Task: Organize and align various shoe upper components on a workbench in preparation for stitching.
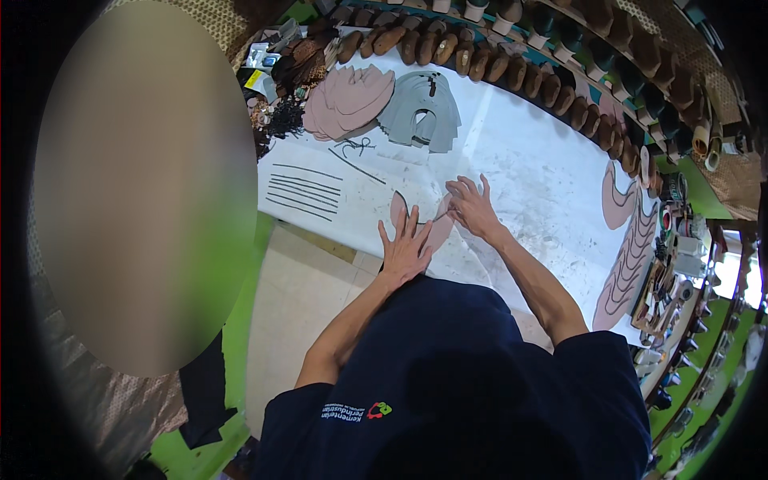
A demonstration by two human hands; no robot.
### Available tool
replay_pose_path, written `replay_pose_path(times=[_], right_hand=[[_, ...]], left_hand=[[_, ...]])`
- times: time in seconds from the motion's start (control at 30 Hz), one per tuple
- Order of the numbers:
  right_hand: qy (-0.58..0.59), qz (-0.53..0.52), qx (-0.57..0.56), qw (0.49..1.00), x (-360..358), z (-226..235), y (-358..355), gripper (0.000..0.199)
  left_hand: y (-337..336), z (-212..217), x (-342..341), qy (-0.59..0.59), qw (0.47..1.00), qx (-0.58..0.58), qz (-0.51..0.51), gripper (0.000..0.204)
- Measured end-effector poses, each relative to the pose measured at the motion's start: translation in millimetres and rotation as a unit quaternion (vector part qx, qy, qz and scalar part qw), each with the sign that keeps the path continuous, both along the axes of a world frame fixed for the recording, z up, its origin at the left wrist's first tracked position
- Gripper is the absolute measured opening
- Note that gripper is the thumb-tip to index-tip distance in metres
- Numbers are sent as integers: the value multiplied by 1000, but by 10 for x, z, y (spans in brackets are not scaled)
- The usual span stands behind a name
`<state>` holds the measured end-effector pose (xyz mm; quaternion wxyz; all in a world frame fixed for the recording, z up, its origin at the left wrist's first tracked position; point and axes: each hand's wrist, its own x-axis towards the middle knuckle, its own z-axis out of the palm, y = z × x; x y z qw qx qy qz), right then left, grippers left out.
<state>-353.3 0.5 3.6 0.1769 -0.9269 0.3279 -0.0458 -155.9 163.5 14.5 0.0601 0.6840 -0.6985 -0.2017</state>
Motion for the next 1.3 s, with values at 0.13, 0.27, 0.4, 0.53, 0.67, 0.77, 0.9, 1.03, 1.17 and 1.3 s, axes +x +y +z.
replay_pose_path(times=[0.13,0.27,0.4,0.53,0.67,0.77,0.9,1.03,1.17,1.3], right_hand=[[-42,-14,-9,999,1,-56,-22,9],[-44,-9,-22,999,65,-37,-47,9],[-19,-7,-18,1000,66,-10,-53,11],[-12,-10,-18,1000,88,15,-64,13],[-4,-10,-16,1000,92,40,-74,14],[-7,-5,-18,1000,104,67,-86,13],[-9,2,-44,999,151,62,-104,11],[-11,2,-47,999,175,53,-99,11],[-4,2,-40,999,180,52,-103,10],[-5,5,-48,999,184,41,-120,9]], left_hand=[[-13,-5,-7,-2,1000,-4,-4,68],[7,-64,14,-19,999,-27,-16,67],[-46,-16,22,-23,999,-22,-30,68],[-90,40,26,-14,999,-19,-27,69],[-81,54,26,-9,999,-20,-32,68],[-77,24,9,-19,999,-6,-31,67],[-69,-31,-32,3,1000,-17,0,60],[-85,-108,-62,7,999,-44,30,51],[-102,-112,-84,7,997,-73,25,49],[-105,-112,-81,-5,998,-54,15,50]])
